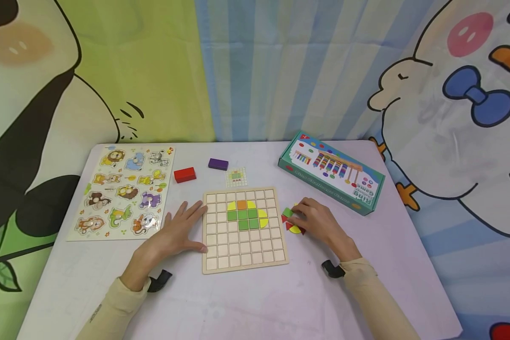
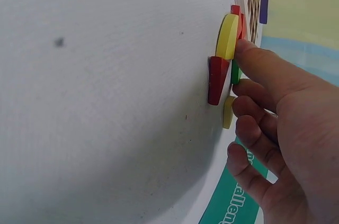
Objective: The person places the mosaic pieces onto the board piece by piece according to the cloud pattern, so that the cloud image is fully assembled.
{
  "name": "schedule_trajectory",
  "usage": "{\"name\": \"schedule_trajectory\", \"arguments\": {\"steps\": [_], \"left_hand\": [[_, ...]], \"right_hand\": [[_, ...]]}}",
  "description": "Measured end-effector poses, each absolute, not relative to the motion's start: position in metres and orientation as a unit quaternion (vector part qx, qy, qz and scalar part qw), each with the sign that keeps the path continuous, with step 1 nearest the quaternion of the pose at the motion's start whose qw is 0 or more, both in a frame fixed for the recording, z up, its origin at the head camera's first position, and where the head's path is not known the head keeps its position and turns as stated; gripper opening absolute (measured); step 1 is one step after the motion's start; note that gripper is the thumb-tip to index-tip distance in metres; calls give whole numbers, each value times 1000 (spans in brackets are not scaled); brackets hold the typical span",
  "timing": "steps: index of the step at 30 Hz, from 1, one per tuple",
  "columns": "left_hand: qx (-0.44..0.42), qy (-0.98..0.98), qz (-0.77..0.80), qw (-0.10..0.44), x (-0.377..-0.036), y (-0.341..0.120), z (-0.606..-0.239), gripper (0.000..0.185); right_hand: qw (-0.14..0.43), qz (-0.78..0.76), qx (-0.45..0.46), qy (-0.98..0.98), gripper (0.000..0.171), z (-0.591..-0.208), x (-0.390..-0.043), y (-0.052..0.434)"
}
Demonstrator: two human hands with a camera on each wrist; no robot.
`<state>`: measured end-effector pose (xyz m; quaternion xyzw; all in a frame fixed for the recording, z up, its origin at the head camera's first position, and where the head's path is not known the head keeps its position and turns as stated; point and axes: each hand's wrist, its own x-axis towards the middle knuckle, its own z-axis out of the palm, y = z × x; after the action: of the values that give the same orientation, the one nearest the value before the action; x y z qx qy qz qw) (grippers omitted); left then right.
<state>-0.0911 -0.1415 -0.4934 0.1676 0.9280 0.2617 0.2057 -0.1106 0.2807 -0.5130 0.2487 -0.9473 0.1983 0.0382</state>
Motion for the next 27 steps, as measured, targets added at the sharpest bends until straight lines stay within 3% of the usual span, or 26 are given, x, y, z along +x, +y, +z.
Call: {"name": "schedule_trajectory", "arguments": {"steps": [7, 20, 27], "left_hand": [[165, 929, 260, 206, -91, -142, -494, 116], [157, 929, 257, 213, -92, -140, -496, 119], [160, 930, 258, 207, -92, -141, -494, 118]], "right_hand": [[15, 192, 224, -955, 30, -512, -112, 280], [62, 185, 240, -951, 24, -507, -123, 277], [53, 203, 281, -937, 25, -497, -130, 255]]}}
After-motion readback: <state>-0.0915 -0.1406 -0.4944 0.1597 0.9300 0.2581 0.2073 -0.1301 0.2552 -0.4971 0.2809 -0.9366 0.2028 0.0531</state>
